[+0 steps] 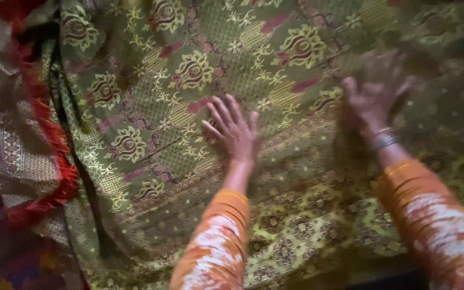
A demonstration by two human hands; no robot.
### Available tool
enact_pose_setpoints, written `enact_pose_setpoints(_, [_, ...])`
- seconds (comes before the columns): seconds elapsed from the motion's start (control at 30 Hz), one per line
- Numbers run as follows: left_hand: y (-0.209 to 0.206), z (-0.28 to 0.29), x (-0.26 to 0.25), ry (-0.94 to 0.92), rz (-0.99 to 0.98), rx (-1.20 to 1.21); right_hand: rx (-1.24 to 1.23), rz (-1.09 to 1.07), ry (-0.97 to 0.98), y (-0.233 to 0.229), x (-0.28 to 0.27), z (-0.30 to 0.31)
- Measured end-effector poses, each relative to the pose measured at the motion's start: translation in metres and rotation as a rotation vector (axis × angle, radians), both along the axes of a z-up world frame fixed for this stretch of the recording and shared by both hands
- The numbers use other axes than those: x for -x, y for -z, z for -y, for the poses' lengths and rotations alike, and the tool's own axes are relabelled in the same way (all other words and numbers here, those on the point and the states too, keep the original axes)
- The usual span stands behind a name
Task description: Fold a decorative green and gold saree on a bed.
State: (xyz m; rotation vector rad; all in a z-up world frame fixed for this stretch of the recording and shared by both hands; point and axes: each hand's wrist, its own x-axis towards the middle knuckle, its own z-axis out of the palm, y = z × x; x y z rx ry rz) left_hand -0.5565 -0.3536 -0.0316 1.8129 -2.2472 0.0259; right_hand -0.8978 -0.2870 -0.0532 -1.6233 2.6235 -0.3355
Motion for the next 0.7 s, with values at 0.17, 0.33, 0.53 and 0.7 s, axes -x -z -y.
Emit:
enact_pose_setpoints(0.17, [0.004,-0.08,0.086,0.176,0.009,-0.023,0.158,0.006,-0.515,-0.047,-0.079,-0.011])
enact_pose_setpoints(0.33, [-0.021,-0.114,0.108,0.212,0.125,-0.185,0.09,-0.023,-0.536,-0.062,-0.049,-0.06])
enact_pose_setpoints(0.53, [-0.012,-0.114,0.107,0.24,0.025,-0.222,0.036,0.042,-0.194,-0.062,0.081,-0.133])
enact_pose_setpoints(0.7, [-0.014,-0.116,0.107,0.228,0.011,-0.229,-0.067,0.012,0.029,-0.053,0.113,-0.162])
